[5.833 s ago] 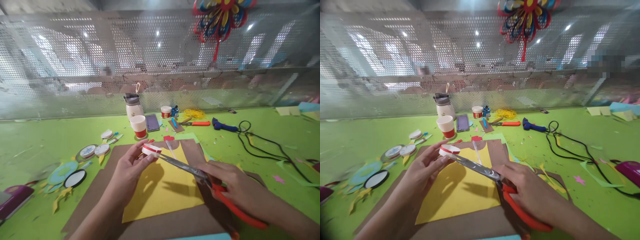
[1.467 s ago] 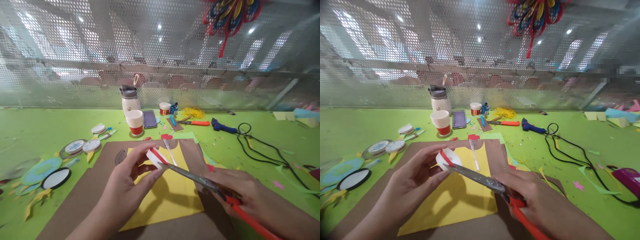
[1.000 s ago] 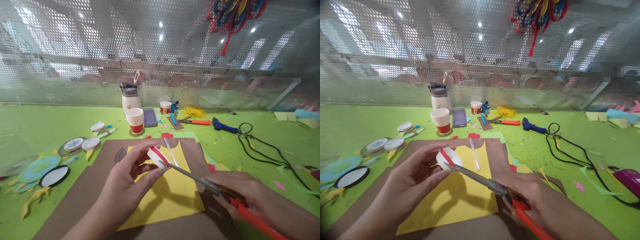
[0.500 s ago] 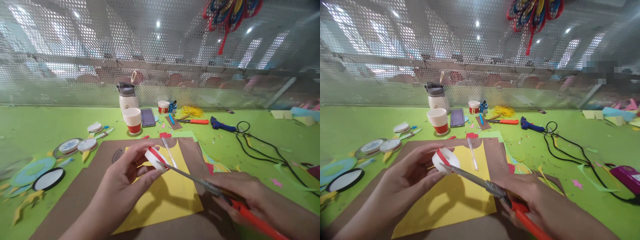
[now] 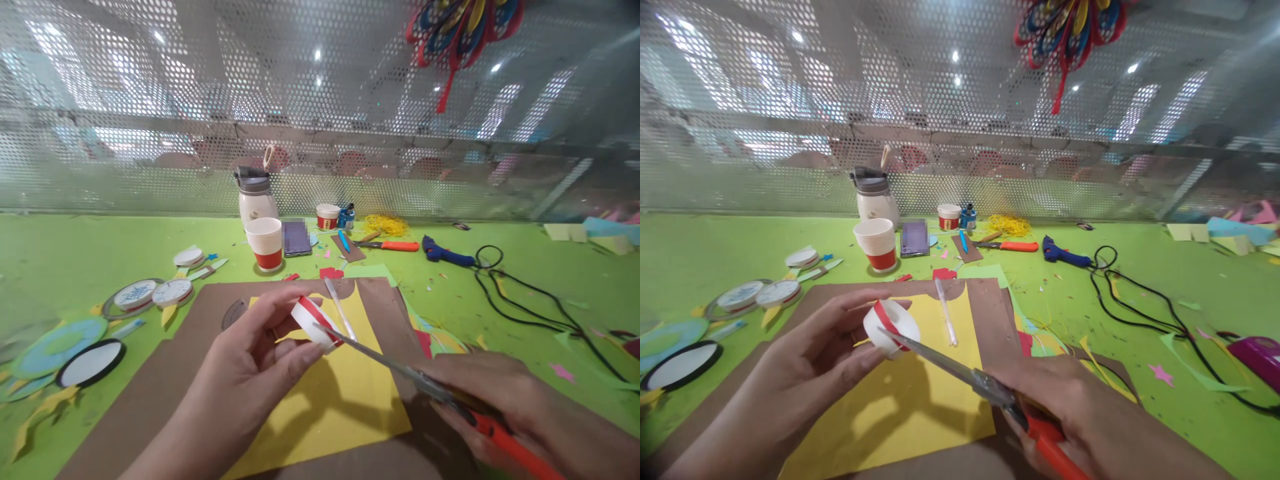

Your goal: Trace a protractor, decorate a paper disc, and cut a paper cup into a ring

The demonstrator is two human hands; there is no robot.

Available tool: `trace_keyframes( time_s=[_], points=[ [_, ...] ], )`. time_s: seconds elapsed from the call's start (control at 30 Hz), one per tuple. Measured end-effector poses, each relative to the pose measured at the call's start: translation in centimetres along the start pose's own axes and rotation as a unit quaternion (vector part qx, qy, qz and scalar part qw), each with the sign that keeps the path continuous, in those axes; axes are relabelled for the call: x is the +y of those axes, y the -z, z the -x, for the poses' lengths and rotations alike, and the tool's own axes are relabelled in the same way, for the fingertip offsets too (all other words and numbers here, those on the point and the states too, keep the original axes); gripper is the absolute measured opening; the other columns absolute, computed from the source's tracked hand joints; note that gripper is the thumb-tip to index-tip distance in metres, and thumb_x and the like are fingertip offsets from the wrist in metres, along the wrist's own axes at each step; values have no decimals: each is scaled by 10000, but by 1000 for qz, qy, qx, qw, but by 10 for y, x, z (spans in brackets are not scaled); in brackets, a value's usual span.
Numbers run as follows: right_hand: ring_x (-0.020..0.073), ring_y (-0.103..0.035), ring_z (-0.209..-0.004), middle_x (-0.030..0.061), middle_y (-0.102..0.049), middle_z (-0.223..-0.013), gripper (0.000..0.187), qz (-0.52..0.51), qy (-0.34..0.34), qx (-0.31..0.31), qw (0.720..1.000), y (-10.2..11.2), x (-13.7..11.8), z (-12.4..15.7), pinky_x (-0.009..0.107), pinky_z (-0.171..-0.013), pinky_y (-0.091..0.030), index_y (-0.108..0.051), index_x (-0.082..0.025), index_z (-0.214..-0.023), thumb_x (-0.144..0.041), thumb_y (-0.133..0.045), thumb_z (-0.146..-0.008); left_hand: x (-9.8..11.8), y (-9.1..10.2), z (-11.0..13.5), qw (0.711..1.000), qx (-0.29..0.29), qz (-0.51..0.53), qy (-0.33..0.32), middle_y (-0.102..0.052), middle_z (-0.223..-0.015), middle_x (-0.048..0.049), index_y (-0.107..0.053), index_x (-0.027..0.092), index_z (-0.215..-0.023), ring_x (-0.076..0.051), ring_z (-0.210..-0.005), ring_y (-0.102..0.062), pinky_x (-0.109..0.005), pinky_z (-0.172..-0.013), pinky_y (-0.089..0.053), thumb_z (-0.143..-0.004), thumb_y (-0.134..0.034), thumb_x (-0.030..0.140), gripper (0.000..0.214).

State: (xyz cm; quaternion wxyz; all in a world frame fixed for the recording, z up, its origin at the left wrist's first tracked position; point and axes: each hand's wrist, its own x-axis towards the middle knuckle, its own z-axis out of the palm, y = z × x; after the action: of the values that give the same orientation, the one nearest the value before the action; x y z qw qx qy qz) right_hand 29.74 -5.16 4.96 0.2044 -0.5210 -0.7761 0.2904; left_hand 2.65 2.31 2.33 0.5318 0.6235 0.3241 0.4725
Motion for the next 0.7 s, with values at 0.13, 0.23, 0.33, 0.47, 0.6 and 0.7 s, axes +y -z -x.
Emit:
trace_keyframes(
  time_s=[0.13,0.23,0.33,0.47,0.6,0.7],
  points=[
    [195,-706,-865,-27,-764,-957,206,-55,-22,-74,996,2,-1,-1,246,-776,-558,-739,-323,-1080,-254,-649,-909,-1,0,0,1000,-19,21,-8,-689,-1304,-43,-680,305,-1206,-180,-1064,-713,-197,-858,-597,-886,-726,254,327],
    [221,-716,-894,-9,-774,-979,238,-57,-25,-50,997,1,2,1,273,-788,-577,-749,-317,-1109,-245,-636,-913,-1,0,0,999,-25,30,-3,-687,-1301,-43,-678,307,-1217,-182,-1081,-705,-198,-871,-593,-890,-721,246,335],
    [235,-721,-908,5,-774,-1017,261,-45,-15,-72,996,0,5,3,293,-778,-593,-733,-325,-1161,-282,-624,-927,-2,0,-1,999,-28,32,-1,-677,-1311,-48,-678,303,-1219,-190,-1090,-701,-205,-876,-594,-889,-722,247,338],
    [265,-714,-1032,6,-775,-1040,299,-24,-23,-65,997,1,4,4,282,-765,-591,-710,-352,-1217,-290,-625,-937,-2,1,0,999,-30,31,-2,-675,-1299,-39,-683,303,-1210,-171,-1073,-700,-189,-878,-586,-893,-718,240,325],
    [253,-737,-947,-11,-781,-923,277,22,-18,-50,998,1,2,4,252,-677,-573,-732,-345,-1144,-244,-612,-915,-3,2,1,999,-32,29,-1,-699,-1243,-32,-676,313,-1213,-164,-1059,-704,-186,-877,-582,-893,-716,240,331],
    [230,-737,-784,-13,-772,-818,265,63,-1,-19,998,-2,5,5,256,-642,-557,-748,-329,-1093,-228,-622,-882,-1,0,0,1000,-23,17,-8,-715,-1187,-32,-688,306,-1183,-158,-1013,-712,-173,-834,-585,-879,-731,261,310]
  ],
)
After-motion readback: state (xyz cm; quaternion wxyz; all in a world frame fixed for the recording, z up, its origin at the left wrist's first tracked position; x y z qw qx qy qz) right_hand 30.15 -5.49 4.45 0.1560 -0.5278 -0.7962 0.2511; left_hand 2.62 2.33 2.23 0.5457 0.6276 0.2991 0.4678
